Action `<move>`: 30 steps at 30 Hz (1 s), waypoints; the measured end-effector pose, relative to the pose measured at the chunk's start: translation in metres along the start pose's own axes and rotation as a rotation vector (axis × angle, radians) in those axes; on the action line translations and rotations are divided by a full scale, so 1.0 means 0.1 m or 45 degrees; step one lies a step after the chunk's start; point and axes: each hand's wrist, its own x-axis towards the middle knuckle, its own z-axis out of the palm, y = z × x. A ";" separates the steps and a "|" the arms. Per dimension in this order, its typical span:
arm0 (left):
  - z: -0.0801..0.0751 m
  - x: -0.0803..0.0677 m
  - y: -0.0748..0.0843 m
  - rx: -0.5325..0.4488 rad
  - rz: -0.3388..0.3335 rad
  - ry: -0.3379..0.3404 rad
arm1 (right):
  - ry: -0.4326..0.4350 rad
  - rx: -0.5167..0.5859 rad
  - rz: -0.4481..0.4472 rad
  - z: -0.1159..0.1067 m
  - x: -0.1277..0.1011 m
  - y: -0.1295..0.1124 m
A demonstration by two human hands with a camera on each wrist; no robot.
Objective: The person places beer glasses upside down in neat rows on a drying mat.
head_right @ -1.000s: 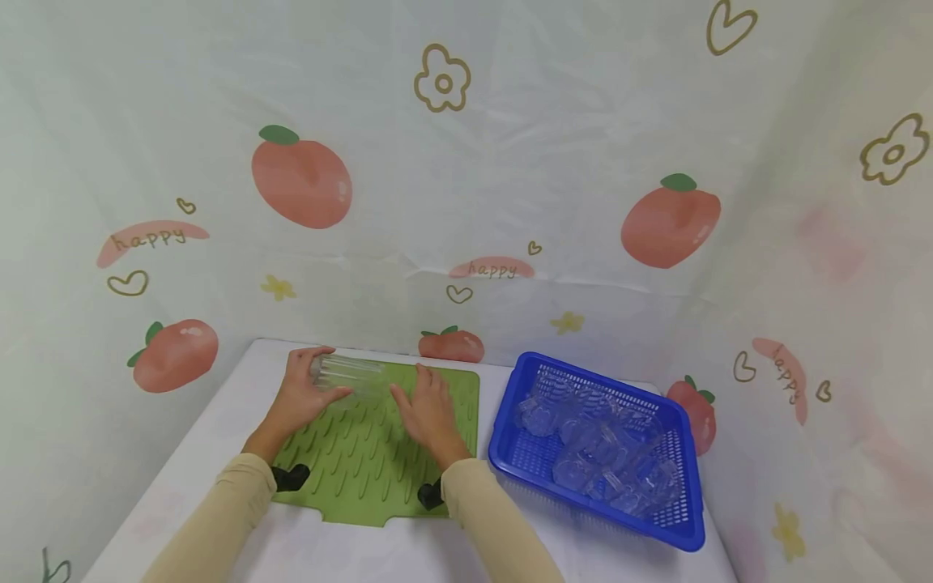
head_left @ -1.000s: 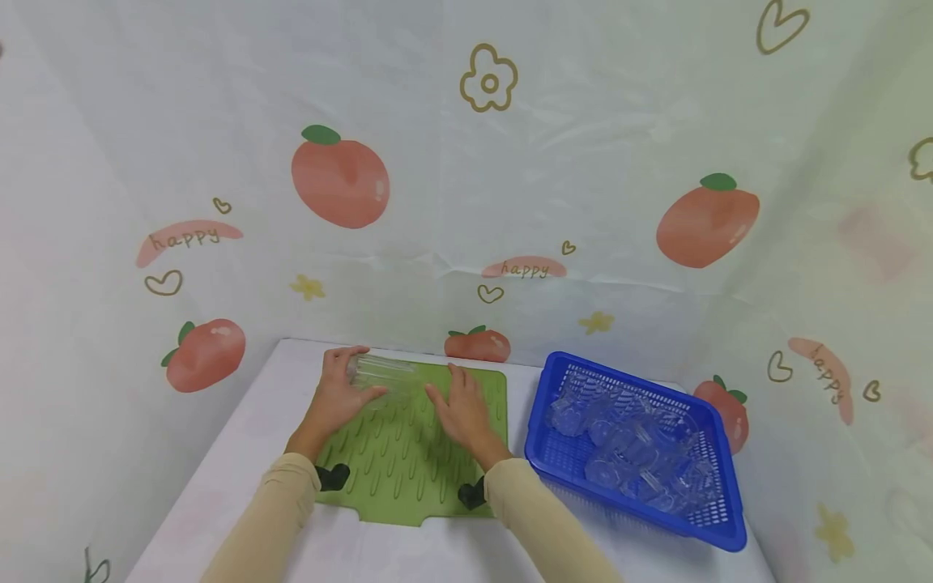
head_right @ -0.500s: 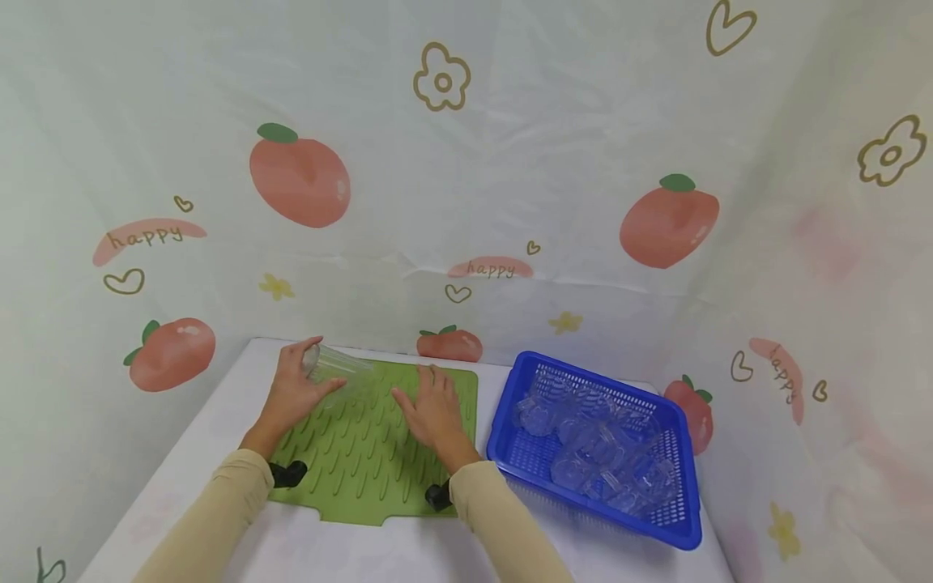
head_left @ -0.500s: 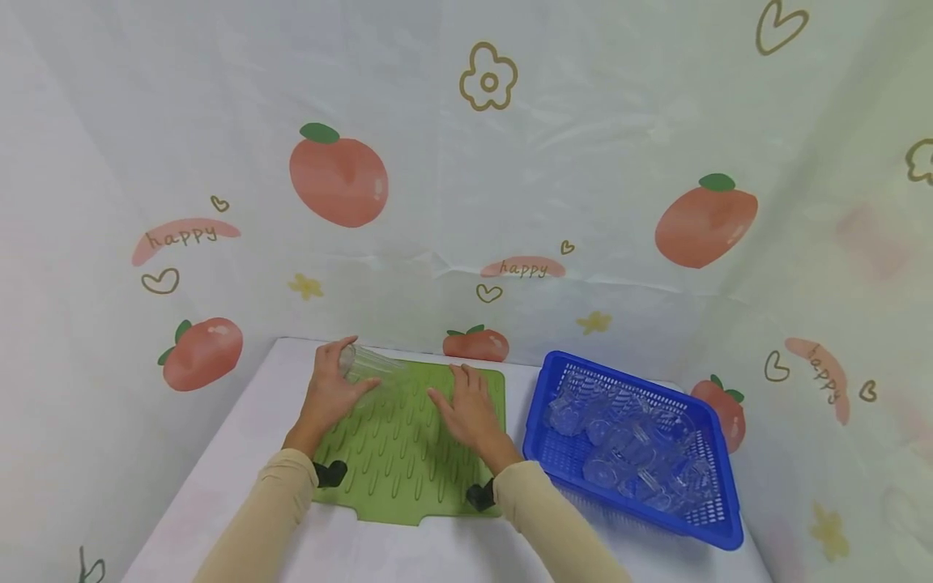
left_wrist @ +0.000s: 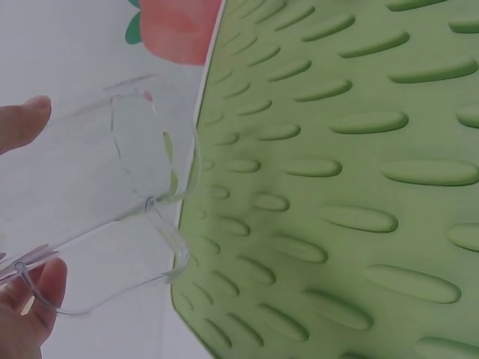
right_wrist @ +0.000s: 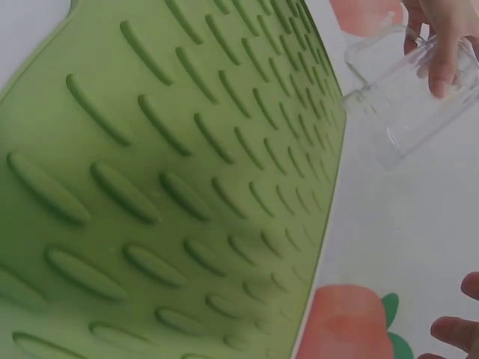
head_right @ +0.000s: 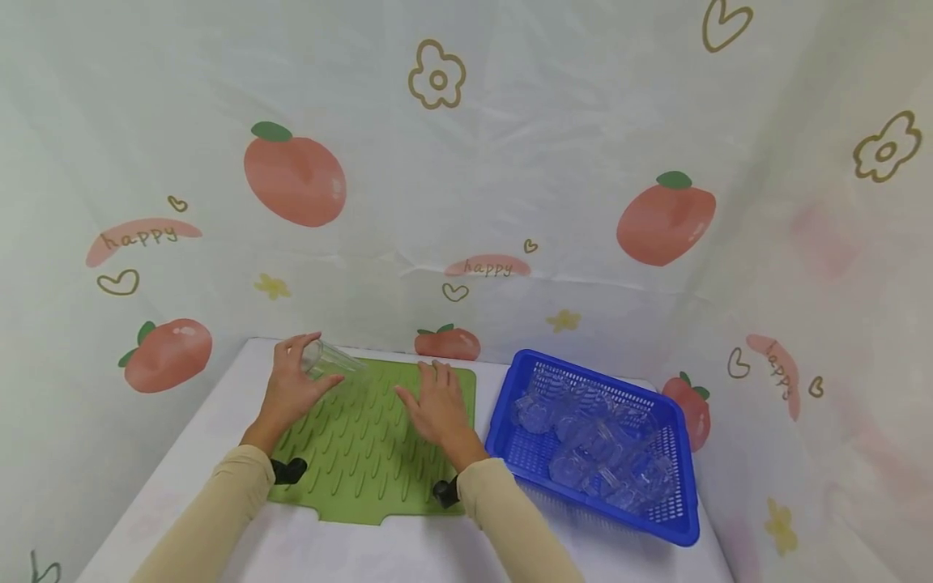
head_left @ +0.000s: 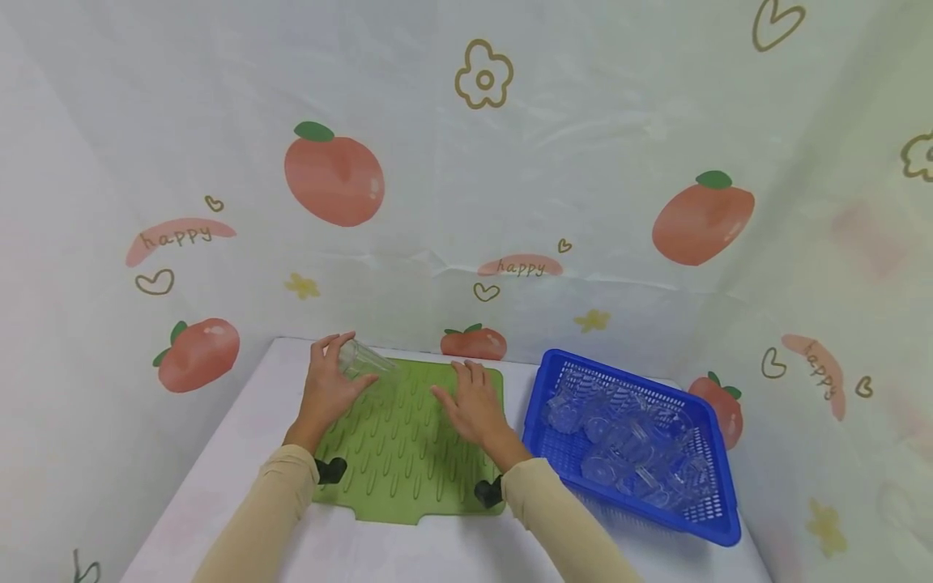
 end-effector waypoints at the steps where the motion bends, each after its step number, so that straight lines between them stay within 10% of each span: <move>1: 0.01 0.00 0.00 0.000 -0.002 0.009 | -0.004 -0.011 0.003 -0.01 0.00 0.01; 30: 0.13 0.18 -0.14 0.057 0.006 -0.017 | 0.047 -0.311 0.040 -0.28 -0.04 0.25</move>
